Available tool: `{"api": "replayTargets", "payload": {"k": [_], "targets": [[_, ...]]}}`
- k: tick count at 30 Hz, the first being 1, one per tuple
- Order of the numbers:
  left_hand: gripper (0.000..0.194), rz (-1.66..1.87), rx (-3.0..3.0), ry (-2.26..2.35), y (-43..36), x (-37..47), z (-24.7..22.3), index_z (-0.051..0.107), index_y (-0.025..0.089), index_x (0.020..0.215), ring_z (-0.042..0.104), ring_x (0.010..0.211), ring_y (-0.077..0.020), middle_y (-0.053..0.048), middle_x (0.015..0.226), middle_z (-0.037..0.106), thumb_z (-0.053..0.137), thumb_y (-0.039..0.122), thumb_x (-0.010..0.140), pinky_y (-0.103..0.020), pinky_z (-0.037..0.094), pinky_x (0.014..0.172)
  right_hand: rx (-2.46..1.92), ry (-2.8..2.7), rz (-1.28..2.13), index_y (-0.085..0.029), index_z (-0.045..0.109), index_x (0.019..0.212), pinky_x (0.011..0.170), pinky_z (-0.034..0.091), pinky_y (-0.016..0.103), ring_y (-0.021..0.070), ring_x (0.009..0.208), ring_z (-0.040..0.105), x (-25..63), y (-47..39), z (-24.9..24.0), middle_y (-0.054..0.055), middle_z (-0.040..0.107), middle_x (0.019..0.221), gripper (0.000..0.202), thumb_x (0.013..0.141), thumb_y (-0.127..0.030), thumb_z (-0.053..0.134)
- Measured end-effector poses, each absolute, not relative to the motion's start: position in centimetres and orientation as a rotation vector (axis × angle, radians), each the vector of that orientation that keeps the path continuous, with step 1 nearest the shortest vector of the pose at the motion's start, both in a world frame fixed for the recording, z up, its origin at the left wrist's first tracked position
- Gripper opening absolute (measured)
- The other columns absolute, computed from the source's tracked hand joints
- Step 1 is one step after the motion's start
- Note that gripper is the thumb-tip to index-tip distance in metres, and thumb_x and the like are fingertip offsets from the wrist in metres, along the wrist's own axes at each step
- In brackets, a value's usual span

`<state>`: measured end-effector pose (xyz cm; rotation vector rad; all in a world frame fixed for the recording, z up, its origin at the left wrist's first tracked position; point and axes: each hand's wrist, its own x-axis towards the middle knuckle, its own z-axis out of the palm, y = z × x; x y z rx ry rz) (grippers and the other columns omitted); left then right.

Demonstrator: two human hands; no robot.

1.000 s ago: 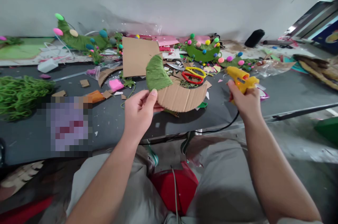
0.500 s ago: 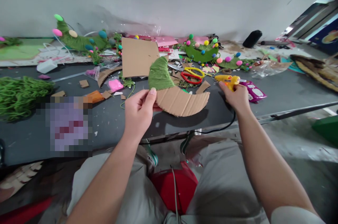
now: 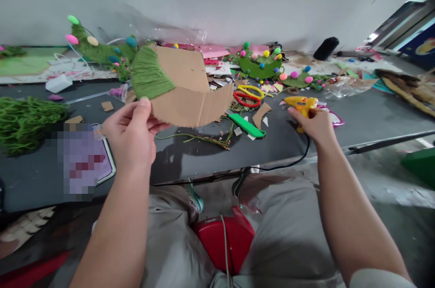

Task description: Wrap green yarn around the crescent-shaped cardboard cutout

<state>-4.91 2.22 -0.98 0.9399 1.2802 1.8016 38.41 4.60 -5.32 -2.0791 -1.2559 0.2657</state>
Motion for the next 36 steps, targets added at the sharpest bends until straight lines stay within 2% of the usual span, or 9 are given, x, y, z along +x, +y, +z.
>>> {"api": "replayTargets", "payload": {"k": [4,7,12,16,19,24,27,33,36], "targets": [[0.024,1.806,0.883,1.276,2.3,-5.5,-0.8,0.06,0.021,0.073,0.071,0.06,-0.0143,0.008,0.062,0.068,0.079,0.033,0.08,-0.035,0.066,0.057,-2.014,-1.22,0.267,-0.015,0.066,0.086,0.064,0.04,0.033,0.0156,0.067,0.053,38.5,3.5,-4.9,0.008,0.065,0.082,0.051,0.063,-0.058,0.084],[0.021,1.783,0.897,1.26,2.2,-5.3,-1.0,0.061,0.021,0.074,0.069,0.059,-0.012,0.009,0.061,0.067,0.077,0.031,0.084,-0.031,0.064,0.057,-1.85,-1.097,0.151,-0.016,0.062,0.103,0.07,0.047,0.033,0.0183,0.076,0.06,38.2,2.9,-4.3,0.014,0.068,0.097,0.055,0.064,-0.047,0.086],[0.016,1.717,0.997,1.188,2.0,-3.7,-2.0,0.067,0.02,0.078,0.065,0.055,-0.011,0.007,0.064,0.068,0.074,0.031,0.087,-0.027,0.061,0.051,-1.344,-1.069,-0.398,-0.015,0.062,0.102,0.068,0.047,0.033,0.0202,0.085,0.063,34.5,1.7,-2.1,0.016,0.067,0.102,0.026,0.083,-0.03,0.07],[0.022,1.568,1.192,1.23,1.0,-1.4,-2.4,0.07,0.019,0.077,0.062,0.051,-0.0115,0.003,0.064,0.067,0.073,0.038,0.087,-0.024,0.056,0.045,-1.214,-1.348,-0.107,-0.017,0.069,0.093,0.07,0.049,0.032,0.0155,0.074,0.061,28.8,0.1,-0.6,0.007,0.067,0.087,0.011,0.087,-0.026,0.069],[0.024,1.429,1.366,1.264,-0.1,0.1,-2.3,0.071,0.017,0.075,0.063,0.052,-0.0127,0.001,0.062,0.067,0.069,0.037,0.089,-0.022,0.057,0.048,-1.127,-1.752,0.134,-0.022,0.07,0.098,0.074,0.052,0.033,0.0179,0.084,0.064,24.9,-0.8,-0.4,0.006,0.07,0.096,0.013,0.086,-0.024,0.071],[0.023,1.259,1.564,1.28,-1.3,1.4,-2.2,0.071,0.017,0.074,0.063,0.052,-0.0116,0.001,0.06,0.066,0.066,0.032,0.091,-0.018,0.055,0.051,-1.024,-1.951,0.192,-0.022,0.066,0.103,0.088,0.054,0.04,0.0224,0.103,0.063,21.9,-1.0,-0.9,0.009,0.065,0.11,0.017,0.086,-0.024,0.071],[0.024,1.217,1.596,1.291,-1.4,1.5,-2.2,0.069,0.017,0.073,0.062,0.053,-0.0114,0.001,0.06,0.066,0.063,0.031,0.092,-0.018,0.053,0.052,-1.026,-1.889,0.26,-0.022,0.06,0.096,0.08,0.056,0.036,0.0209,0.096,0.062,21.5,-0.7,-1.1,0.006,0.063,0.102,0.018,0.082,-0.021,0.072],[0.025,1.212,1.601,1.276,-1.3,1.4,-2.2,0.068,0.016,0.072,0.06,0.052,-0.0108,0.002,0.058,0.063,0.062,0.029,0.092,-0.018,0.051,0.051,-1.152,-1.73,0.688,-0.023,0.055,0.111,0.072,0.058,0.033,0.0172,0.086,0.066,21.7,-0.2,-1.7,0.004,0.065,0.104,0.034,0.082,-0.026,0.073],[0.025,1.207,1.594,1.25,-1.4,1.4,-2.1,0.067,0.016,0.07,0.058,0.051,-0.0104,0.002,0.058,0.062,0.061,0.028,0.092,-0.018,0.049,0.049,-1.167,-1.709,0.752,-0.023,0.055,0.106,0.067,0.057,0.031,0.0161,0.08,0.065,21.5,-0.3,-1.8,0.002,0.065,0.097,0.035,0.08,-0.028,0.077]]}}
